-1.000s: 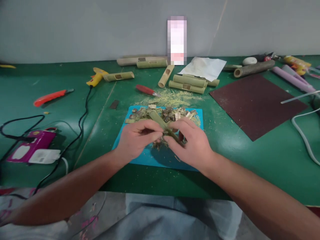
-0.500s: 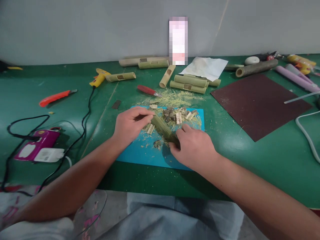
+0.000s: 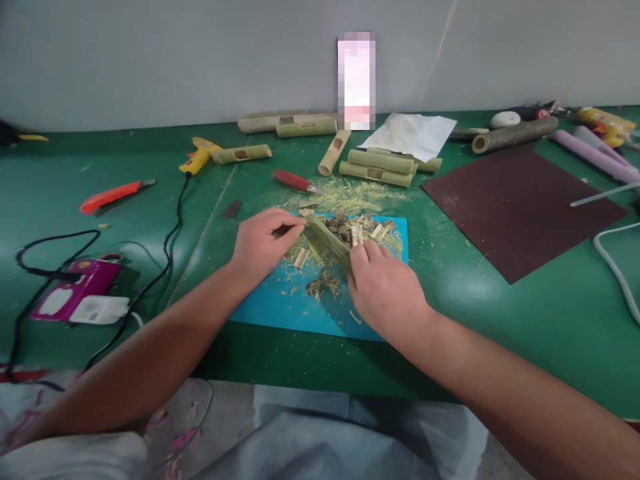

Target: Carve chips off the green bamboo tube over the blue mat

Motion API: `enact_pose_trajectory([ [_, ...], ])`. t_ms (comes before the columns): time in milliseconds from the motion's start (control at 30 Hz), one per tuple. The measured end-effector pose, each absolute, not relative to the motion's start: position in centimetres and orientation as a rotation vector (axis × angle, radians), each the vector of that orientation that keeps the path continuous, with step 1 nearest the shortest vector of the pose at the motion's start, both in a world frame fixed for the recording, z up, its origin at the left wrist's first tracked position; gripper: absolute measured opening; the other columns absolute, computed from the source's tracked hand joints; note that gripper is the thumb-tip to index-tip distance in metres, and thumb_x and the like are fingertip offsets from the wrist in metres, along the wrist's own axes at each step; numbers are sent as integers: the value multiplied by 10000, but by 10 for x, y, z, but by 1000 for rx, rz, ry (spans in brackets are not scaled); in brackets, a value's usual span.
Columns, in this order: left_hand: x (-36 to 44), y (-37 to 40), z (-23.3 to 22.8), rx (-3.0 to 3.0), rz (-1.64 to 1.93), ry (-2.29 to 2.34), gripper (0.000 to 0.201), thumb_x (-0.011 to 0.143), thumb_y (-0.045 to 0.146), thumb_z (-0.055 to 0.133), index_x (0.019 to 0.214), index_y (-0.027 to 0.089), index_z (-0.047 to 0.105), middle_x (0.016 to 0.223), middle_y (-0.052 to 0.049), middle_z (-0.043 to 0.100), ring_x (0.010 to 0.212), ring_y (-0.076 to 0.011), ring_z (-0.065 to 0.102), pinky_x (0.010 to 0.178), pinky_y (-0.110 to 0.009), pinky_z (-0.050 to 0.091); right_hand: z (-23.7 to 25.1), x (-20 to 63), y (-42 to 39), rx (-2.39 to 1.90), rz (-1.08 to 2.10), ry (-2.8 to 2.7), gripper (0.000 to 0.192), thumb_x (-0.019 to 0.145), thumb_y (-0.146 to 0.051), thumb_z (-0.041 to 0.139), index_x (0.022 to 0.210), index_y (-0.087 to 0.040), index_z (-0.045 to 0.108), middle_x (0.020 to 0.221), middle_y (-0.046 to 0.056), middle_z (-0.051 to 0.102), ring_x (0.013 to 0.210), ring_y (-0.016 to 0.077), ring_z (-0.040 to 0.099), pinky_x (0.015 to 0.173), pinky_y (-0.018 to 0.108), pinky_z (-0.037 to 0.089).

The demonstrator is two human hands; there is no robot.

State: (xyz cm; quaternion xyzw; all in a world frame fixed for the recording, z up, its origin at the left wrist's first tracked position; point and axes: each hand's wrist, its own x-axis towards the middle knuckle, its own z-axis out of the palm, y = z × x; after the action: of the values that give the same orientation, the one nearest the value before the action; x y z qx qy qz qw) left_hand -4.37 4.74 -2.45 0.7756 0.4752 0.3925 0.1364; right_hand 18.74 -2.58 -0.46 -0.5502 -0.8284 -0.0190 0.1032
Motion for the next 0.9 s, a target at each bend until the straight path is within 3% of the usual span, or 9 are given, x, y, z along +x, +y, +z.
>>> enact_pose_trajectory([
  [167,-42,51,-26,2354,1167,1322,129,896,210,608,895,188,735,915,-60,729,847,-165,677,821,-298,546,-4,184,-27,-1681,133,-2481,200,872,-368,581,950,-185,603,916,82,648,774,220,606,550,316,323],
  [400,-41,57,-32,2428,1142,1281,154,916,187,584,934,175,736,925,-71,718,885,-172,679,844,-298,540,-5,182,-26,-1689,254,-2496,228,933,-324,474,914,-163,635,885,85,653,723,198,589,560,327,307],
  [633,-35,57,-34,2620,950,1093,209,964,225,532,997,149,725,964,-94,691,913,-178,666,836,-291,527,-6,180,-27,-1669,236,-2476,218,920,-308,487,855,-159,632,837,77,642,667,173,548,549,321,276],
  [900,-36,55,-26,2840,805,1062,303,1005,243,443,887,142,703,876,-75,655,806,-163,621,734,-277,507,-4,178,-26,-1702,277,-2524,229,935,-306,481,907,-138,634,881,85,642,722,178,565,586,313,291],
])
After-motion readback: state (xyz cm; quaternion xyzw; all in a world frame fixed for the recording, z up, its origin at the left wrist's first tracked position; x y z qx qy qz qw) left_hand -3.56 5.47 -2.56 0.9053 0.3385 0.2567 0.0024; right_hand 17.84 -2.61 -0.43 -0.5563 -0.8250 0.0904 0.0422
